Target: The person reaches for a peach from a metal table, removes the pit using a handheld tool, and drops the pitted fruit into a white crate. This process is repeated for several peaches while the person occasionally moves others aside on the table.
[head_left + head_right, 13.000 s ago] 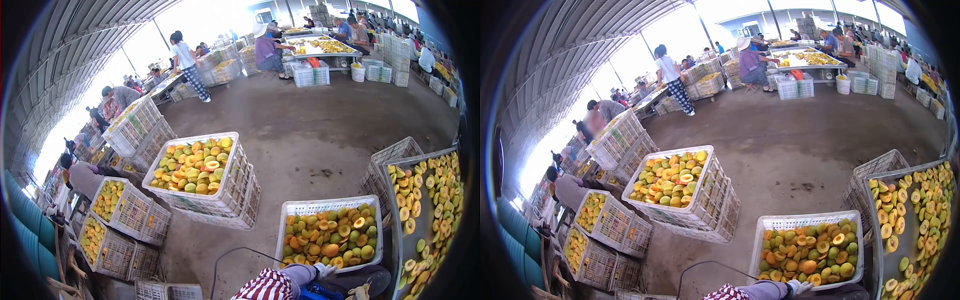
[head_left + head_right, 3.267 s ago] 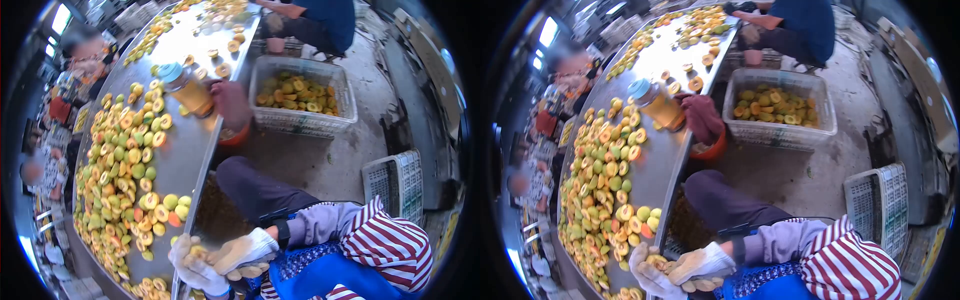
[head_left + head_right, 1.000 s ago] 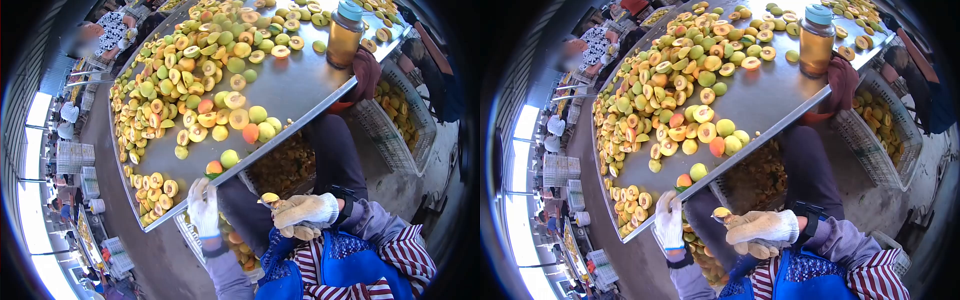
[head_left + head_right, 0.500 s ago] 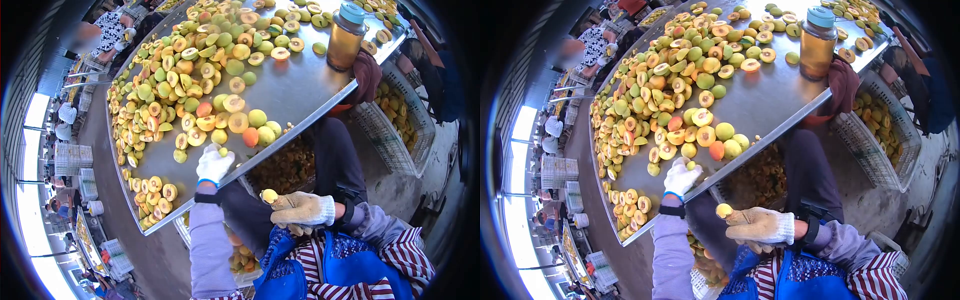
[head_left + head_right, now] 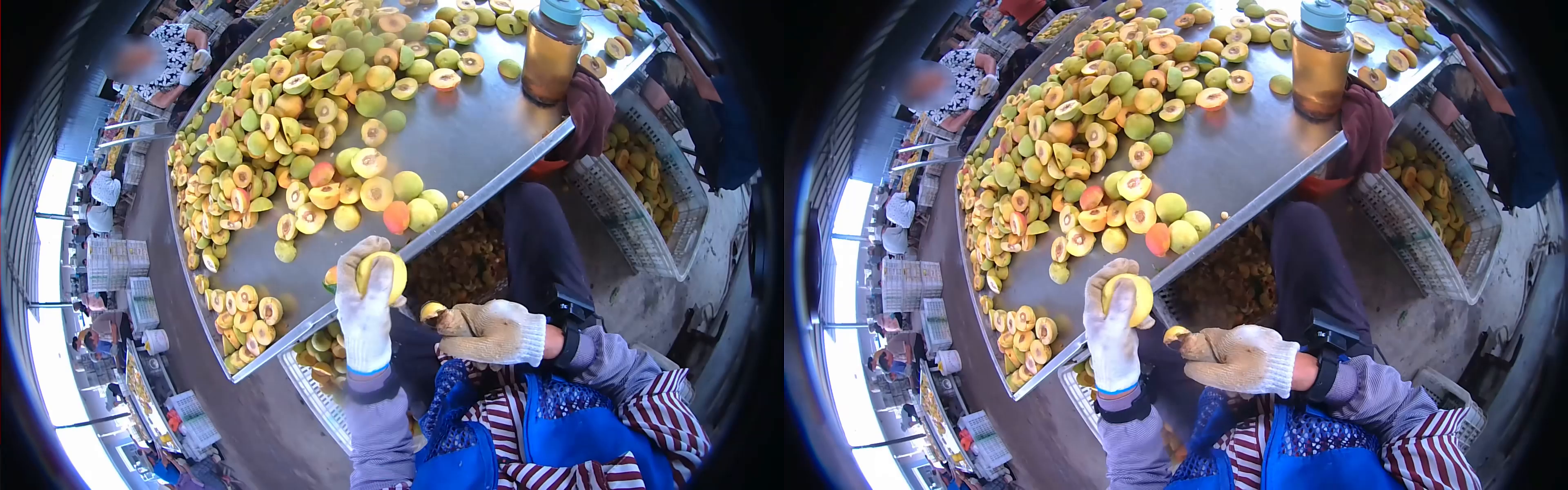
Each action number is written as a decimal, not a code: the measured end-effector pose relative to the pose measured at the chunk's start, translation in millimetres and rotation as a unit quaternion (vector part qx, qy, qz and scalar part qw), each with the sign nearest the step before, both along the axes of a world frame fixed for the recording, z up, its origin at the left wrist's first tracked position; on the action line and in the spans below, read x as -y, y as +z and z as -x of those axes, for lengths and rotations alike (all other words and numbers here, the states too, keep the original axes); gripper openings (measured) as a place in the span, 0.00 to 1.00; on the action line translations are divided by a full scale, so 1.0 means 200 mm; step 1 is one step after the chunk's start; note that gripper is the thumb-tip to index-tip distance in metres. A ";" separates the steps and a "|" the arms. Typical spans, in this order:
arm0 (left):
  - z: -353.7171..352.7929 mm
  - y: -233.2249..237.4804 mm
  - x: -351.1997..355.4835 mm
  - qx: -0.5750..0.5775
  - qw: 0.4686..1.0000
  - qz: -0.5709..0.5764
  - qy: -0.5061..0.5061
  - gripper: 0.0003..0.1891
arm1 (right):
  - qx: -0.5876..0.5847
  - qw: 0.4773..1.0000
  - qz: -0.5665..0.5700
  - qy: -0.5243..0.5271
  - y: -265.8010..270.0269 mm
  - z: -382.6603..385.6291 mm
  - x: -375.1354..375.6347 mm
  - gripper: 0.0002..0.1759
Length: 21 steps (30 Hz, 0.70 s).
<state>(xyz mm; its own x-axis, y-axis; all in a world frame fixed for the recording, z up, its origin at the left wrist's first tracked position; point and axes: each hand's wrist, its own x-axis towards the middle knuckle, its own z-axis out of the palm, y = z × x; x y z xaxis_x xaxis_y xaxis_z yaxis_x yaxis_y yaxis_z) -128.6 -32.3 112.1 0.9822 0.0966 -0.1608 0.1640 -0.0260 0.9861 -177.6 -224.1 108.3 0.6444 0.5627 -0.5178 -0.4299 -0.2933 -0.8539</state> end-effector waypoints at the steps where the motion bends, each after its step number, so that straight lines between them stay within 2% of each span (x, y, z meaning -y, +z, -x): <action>1: 0.02 0.05 0.00 -0.043 0.990 0.135 -0.004 0.25 | -0.013 1.000 -0.024 -0.014 0.02 0.01 0.01 0.22; 2: 0.04 0.05 0.01 -0.031 0.984 0.175 -0.007 0.27 | -0.073 0.997 -0.033 -0.016 0.04 0.00 0.00 0.21; 4: 0.10 0.01 0.06 0.031 0.975 0.220 -0.018 0.29 | 0.036 0.999 -0.010 -0.012 0.05 0.00 0.01 0.22; 5: 0.12 0.01 0.08 0.079 0.985 0.151 -0.036 0.27 | 0.091 0.996 0.002 -0.013 0.05 0.01 0.01 0.23; 6: 0.14 0.02 0.10 0.125 0.991 0.005 -0.049 0.24 | 0.117 0.993 0.026 -0.010 0.04 0.01 0.01 0.23; 7: 0.16 0.03 0.12 0.169 0.973 -0.142 -0.060 0.21 | 0.143 0.989 0.050 -0.005 0.03 0.02 0.01 0.23; 9: 0.18 0.00 0.14 0.189 0.943 -0.266 -0.063 0.19 | 0.153 0.986 0.067 -0.001 0.00 0.04 0.00 0.23; 11: 0.19 -0.05 0.14 0.180 0.949 -0.254 -0.051 0.18 | 0.126 0.990 0.055 -0.008 -0.03 0.04 0.02 0.24; 12: 0.19 -0.05 0.14 0.087 0.995 -0.041 -0.022 0.18 | 0.125 0.992 0.031 -0.019 0.00 0.05 0.02 0.22; 13: 0.19 -0.04 0.14 -0.011 0.985 0.173 0.008 0.19 | 0.068 0.997 0.007 -0.022 0.03 0.05 0.03 0.21; 14: 0.20 -0.04 0.13 -0.006 0.980 0.199 0.012 0.25 | 0.013 0.999 -0.017 -0.026 0.06 0.04 0.02 0.19; 15: 0.20 -0.04 0.13 -0.008 0.973 0.232 0.014 0.25 | -0.041 0.998 -0.041 -0.028 0.08 0.03 0.02 0.17; 17: 0.20 -0.04 0.12 -0.015 0.955 0.297 0.021 0.25 | -0.049 0.995 -0.083 -0.036 0.05 0.04 0.01 0.18; 21: 0.24 0.00 0.17 -0.008 0.948 0.318 0.035 0.24 | -0.055 0.991 -0.113 -0.038 0.08 0.04 0.00 0.19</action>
